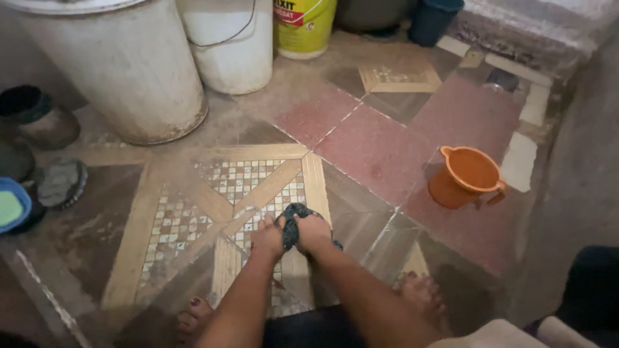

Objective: The person wipes the tiled floor by hand using a cloth. They dip the cloth into a bucket of water and wring it out before scrubbing various sections of the tiled surface and the area around several plastic buckets.

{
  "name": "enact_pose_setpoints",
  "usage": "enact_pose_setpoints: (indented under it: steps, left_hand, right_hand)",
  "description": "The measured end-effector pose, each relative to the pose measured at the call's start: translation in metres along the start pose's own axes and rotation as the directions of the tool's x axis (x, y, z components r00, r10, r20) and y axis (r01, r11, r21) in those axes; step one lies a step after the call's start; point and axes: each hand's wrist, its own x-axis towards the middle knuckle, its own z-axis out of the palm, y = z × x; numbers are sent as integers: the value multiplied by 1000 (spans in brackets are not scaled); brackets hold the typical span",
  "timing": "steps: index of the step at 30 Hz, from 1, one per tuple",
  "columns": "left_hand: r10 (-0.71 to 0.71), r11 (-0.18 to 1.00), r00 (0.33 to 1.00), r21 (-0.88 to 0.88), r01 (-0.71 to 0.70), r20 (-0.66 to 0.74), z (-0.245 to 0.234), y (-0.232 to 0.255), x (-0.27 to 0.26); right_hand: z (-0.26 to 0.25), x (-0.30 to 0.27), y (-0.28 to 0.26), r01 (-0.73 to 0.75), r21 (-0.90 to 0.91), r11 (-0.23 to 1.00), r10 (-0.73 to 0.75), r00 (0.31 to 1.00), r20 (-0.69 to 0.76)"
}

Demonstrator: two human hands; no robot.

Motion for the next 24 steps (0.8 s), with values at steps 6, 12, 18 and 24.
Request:
enact_pose_setpoints:
  steps: [6,12,18,24]
  left_hand:
    - [-14,996,988,-92,0,-157,-13,6,-10]
    - [-37,992,978,-123,11,-205,-9,-17,-9]
    - [-287,958,949,-62,281,-129,0,-53,-9]
    - [-336,940,934,-98,325,-119,7,-52,-21]
  right_hand:
    - [-2,1,5,30,1,1000,-30,992,-119]
    - [6,32,53,-210,229,951,249,956,-157]
    - [-4,4,169,-561,440,701,665,737,-121]
    - [-11,-9,191,-736,525,427,819,561,120]
